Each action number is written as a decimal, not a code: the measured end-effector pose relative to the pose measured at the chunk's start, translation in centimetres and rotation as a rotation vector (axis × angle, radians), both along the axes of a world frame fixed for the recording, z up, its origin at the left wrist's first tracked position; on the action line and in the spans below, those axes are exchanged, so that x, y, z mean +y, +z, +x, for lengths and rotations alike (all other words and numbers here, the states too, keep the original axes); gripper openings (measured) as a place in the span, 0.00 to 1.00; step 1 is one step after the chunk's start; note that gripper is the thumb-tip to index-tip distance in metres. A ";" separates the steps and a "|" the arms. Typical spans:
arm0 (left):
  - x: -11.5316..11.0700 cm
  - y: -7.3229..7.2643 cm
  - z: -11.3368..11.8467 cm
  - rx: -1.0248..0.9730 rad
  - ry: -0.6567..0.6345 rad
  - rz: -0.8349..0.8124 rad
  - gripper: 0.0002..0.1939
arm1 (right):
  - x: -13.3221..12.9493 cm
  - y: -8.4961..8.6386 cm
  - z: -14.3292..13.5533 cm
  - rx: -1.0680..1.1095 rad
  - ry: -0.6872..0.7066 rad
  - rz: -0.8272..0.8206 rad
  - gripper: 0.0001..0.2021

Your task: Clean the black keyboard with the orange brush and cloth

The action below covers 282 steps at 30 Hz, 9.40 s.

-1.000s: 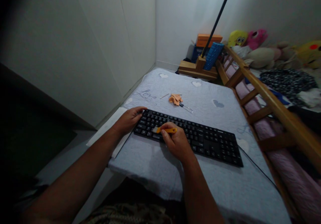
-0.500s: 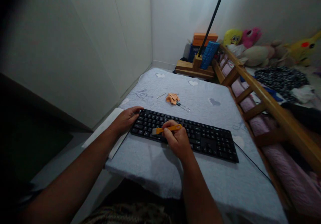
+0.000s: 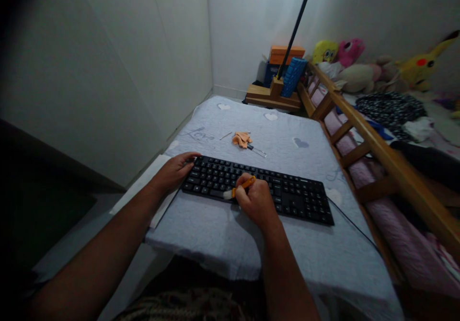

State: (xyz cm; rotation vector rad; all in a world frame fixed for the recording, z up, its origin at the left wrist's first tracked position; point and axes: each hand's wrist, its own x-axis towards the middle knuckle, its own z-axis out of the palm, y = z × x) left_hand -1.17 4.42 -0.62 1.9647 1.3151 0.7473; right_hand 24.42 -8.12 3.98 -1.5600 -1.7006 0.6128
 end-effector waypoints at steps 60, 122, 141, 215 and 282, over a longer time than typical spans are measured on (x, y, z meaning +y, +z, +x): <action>-0.2 0.4 0.4 -0.004 0.034 -0.009 0.23 | -3.9 1.5 5.9 0.169 -0.086 -0.102 0.08; -0.3 0.8 0.6 0.018 0.031 -0.048 0.25 | -4.7 0.7 6.6 0.200 -0.138 -0.153 0.08; -0.2 0.5 0.6 0.042 0.045 -0.063 0.28 | -5.4 0.9 7.8 0.198 -0.204 -0.132 0.08; -0.3 1.3 0.8 0.206 0.082 -0.074 0.26 | -9.8 2.1 15.0 0.054 -0.538 -0.053 0.05; 0.5 0.9 0.5 0.315 0.071 -0.097 0.29 | -11.3 1.8 17.6 -0.249 -0.769 0.002 0.07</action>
